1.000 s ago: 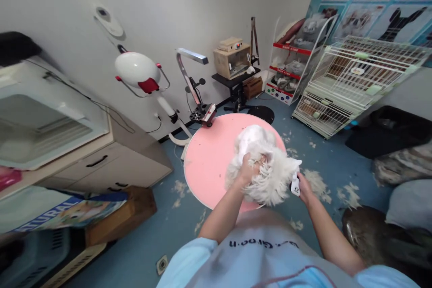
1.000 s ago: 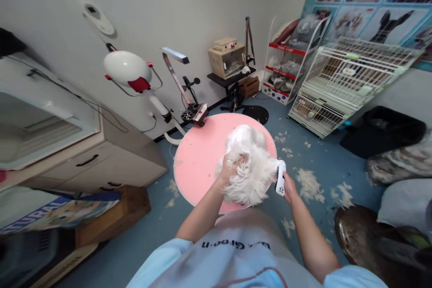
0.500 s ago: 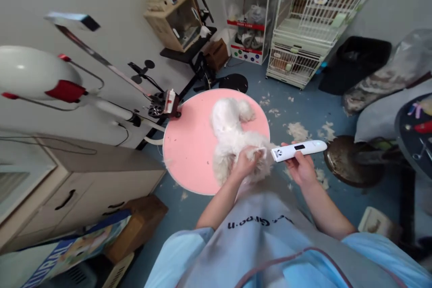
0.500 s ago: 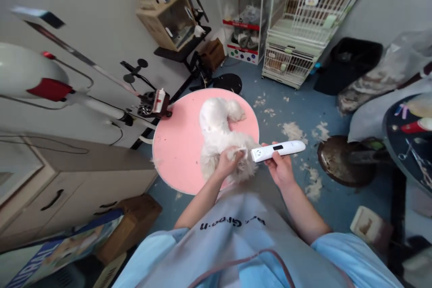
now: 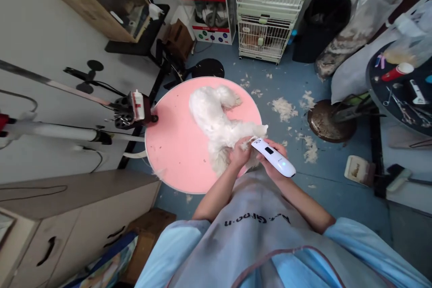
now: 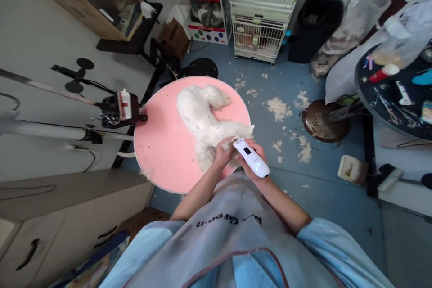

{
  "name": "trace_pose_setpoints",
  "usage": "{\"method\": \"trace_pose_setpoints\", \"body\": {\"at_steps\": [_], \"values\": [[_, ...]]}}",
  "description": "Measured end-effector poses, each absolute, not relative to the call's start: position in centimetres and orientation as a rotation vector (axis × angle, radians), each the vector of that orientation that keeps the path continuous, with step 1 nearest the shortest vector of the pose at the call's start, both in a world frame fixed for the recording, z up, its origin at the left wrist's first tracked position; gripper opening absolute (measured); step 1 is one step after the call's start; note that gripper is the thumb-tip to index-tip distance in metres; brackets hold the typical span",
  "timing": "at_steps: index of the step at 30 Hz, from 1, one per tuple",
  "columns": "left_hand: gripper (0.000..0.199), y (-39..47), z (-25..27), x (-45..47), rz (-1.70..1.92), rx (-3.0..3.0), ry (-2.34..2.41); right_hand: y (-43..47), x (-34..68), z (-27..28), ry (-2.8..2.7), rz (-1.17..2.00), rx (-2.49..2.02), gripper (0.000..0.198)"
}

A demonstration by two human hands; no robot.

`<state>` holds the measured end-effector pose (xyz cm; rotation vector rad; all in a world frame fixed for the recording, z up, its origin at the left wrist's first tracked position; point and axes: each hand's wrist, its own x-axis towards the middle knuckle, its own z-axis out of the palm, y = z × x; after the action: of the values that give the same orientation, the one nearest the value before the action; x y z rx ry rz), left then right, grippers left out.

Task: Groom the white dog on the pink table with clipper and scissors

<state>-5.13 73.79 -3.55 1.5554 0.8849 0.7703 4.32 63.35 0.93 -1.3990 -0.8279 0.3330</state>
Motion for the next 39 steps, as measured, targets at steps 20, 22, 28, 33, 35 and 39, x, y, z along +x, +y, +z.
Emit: {"method": "trace_pose_setpoints", "body": {"at_steps": [20,22,28,33,35,39], "values": [[0.044,73.9,-3.3,-5.9,0.684,1.348,0.831,63.9,3.4,-0.4,-0.668,0.452,-1.429,0.057],[0.042,73.9,-3.2,-5.8,0.662,1.328,0.840,64.0,3.4,-0.4,-0.669,0.464,-1.407,0.056],[0.039,74.6,-2.7,-5.1,0.736,1.338,0.783,64.2,4.1,0.0,-0.628,0.567,-1.395,0.060],[0.040,74.6,-2.4,-4.7,0.753,1.306,0.802,64.5,4.6,0.1,-0.676,0.547,-1.390,0.057],[0.041,74.5,-2.5,-4.7,0.760,1.296,0.814,64.6,4.6,0.0,-0.690,0.537,-1.402,0.057],[0.039,74.2,-2.7,-4.8,0.774,1.276,0.823,64.7,4.8,-0.2,-0.728,0.553,-1.418,0.057]]}}
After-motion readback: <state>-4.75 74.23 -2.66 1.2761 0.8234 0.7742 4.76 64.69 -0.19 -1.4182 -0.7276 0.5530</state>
